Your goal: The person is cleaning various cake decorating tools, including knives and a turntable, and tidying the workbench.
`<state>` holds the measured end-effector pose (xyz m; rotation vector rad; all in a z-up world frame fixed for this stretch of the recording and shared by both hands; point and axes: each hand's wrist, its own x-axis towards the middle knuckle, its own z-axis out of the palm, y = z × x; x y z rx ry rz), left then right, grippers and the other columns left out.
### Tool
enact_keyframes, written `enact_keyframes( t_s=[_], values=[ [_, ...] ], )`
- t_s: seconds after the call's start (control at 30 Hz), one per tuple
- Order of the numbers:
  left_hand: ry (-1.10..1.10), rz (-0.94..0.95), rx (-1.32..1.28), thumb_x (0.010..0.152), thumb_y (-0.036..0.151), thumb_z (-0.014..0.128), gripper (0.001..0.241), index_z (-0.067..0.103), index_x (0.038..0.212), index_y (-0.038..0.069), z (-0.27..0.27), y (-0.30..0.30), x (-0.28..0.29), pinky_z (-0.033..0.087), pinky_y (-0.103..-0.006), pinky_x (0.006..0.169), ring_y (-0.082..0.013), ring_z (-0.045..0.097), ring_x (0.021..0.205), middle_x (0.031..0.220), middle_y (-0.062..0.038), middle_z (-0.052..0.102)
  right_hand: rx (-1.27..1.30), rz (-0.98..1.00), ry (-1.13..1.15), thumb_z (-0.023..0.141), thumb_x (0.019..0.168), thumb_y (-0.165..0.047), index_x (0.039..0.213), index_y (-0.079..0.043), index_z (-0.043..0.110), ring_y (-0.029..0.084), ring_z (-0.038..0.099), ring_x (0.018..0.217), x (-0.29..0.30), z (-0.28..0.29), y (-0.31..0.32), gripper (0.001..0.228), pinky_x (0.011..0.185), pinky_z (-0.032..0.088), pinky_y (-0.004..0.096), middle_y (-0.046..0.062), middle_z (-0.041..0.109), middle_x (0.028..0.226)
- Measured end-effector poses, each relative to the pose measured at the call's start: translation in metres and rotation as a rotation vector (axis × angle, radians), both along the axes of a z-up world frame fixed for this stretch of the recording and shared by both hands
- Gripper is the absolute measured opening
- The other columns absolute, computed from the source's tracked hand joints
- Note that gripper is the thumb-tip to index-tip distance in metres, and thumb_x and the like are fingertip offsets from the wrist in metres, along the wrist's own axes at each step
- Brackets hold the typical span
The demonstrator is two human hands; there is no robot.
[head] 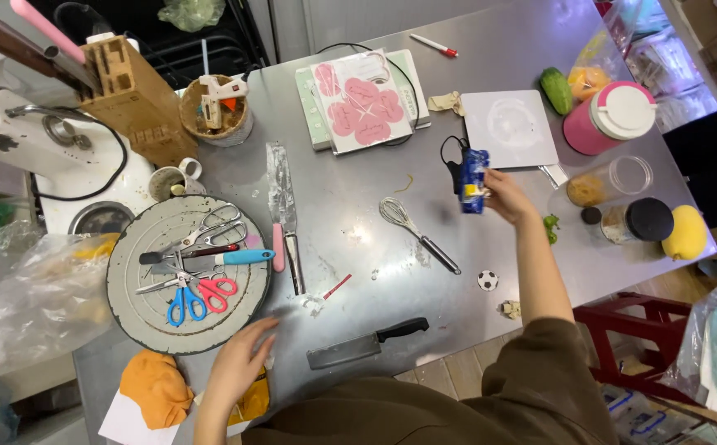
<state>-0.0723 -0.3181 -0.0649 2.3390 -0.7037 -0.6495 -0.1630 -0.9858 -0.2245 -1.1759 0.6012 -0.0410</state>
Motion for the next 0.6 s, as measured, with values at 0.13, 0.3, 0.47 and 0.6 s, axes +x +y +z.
enact_keyframes(
  t_s=[0.13,0.3,0.47,0.6],
  values=[
    [0.028,-0.089,-0.264,0.094,0.023,0.063,0.034,0.070,0.125,0.010,-0.014,-0.084,0.030,0.052,-0.0375,0.100,-0.0280,0.068,0.120,0.131,-0.010,0.071,0.243,0.159,-0.215,0.073,0.092,-0.026,0.132,-0.005,0.054,0.021,0.070,0.108,0.045,0.053,0.101,0.049,0.093,0.060,0.043,0.008,0.071,0.119],
    [0.753,-0.145,-0.872,0.108,0.044,0.042,0.058,0.041,0.152,0.006,-0.035,-0.194,0.067,0.046,-0.0343,0.111,-0.0198,0.055,0.136,0.150,-0.008,0.053,0.392,0.356,-0.324,0.077,0.092,-0.028,0.137,-0.003,0.055,0.022,0.070,0.115,0.101,0.103,0.224,0.056,0.098,0.058,0.042,0.014,0.069,0.136],
    [0.957,0.155,-1.082,0.110,0.051,0.036,0.060,0.054,0.139,0.001,-0.082,-0.204,0.083,0.052,-0.0387,0.101,-0.0243,0.067,0.113,0.126,-0.014,0.068,-0.017,0.459,-0.328,0.072,0.101,-0.021,0.141,0.000,0.059,0.023,0.062,0.109,0.150,0.069,0.212,0.047,0.092,0.051,0.039,0.017,0.064,0.125],
    [0.954,0.334,-1.166,0.110,0.048,0.037,0.058,0.057,0.134,-0.001,-0.085,-0.184,0.096,0.052,-0.0396,0.102,-0.0233,0.067,0.110,0.121,-0.013,0.069,-1.284,0.152,-0.184,0.066,0.091,-0.011,0.126,-0.004,0.061,0.035,0.061,0.108,0.206,0.045,0.114,0.036,0.082,0.050,0.044,0.019,0.065,0.121]
  ],
)
